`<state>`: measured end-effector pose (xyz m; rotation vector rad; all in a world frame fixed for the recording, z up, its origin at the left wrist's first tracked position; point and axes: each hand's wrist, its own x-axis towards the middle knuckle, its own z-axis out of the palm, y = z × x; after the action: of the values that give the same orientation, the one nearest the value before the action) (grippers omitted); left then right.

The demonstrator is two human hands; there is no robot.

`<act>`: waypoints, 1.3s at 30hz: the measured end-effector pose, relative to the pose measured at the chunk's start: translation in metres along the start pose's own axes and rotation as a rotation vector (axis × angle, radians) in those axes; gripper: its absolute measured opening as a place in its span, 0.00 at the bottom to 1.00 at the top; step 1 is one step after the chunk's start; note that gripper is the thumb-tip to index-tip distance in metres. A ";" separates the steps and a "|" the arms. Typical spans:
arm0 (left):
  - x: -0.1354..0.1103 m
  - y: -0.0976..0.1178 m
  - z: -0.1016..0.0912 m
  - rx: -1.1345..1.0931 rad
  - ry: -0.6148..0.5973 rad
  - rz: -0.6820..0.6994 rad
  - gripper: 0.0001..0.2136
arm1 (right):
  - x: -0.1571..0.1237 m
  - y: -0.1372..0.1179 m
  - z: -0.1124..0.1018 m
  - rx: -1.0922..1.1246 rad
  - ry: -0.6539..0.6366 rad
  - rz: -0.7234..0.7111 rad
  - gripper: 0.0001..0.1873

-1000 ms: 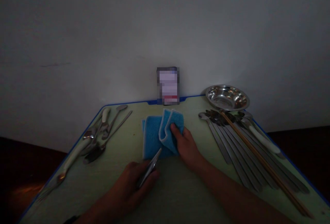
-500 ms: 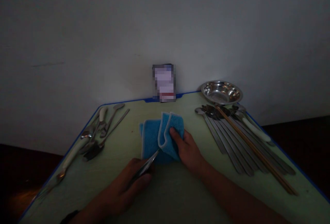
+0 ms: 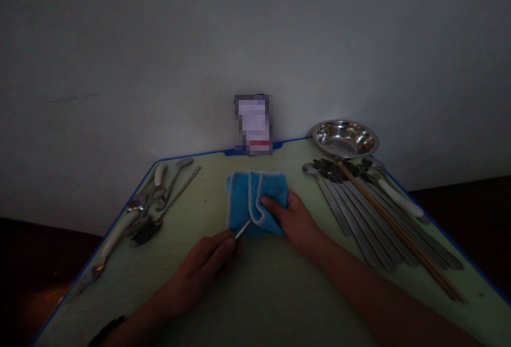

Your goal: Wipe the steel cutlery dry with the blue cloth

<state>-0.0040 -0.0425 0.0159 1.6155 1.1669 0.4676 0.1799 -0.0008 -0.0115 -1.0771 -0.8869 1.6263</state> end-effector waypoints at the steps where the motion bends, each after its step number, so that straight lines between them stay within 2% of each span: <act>1: -0.001 0.000 0.000 0.012 -0.002 0.002 0.16 | 0.000 -0.002 -0.001 0.012 -0.011 0.023 0.14; 7: 0.000 0.001 0.001 -0.036 -0.020 0.008 0.15 | -0.001 -0.005 0.001 0.154 0.025 0.054 0.15; 14: 0.003 0.000 0.001 -0.053 0.002 -0.006 0.16 | -0.003 -0.005 0.005 0.103 0.058 -0.020 0.13; 19: 0.003 -0.004 0.003 -0.024 -0.012 0.007 0.17 | 0.003 0.006 0.000 -0.030 0.102 -0.111 0.12; 24: 0.001 -0.005 0.003 -0.041 -0.018 0.031 0.16 | 0.005 0.005 -0.004 -0.205 0.159 -0.094 0.18; 29: 0.003 -0.005 0.003 -0.061 0.070 -0.002 0.16 | 0.006 -0.001 -0.007 -0.241 0.063 -0.077 0.15; 32: 0.005 -0.007 0.004 -0.090 0.147 -0.023 0.16 | 0.006 -0.003 -0.009 -0.182 -0.021 -0.065 0.13; 34: 0.006 -0.008 0.004 -0.085 0.185 -0.026 0.15 | 0.006 -0.003 -0.010 -0.123 -0.063 -0.064 0.16; 39: 0.007 -0.008 0.004 -0.014 0.179 0.002 0.15 | 0.009 0.001 -0.012 -0.078 -0.085 -0.081 0.15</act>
<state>-0.0015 -0.0385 0.0055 1.5882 1.2919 0.6311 0.1899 0.0081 -0.0189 -1.0181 -1.0443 1.5914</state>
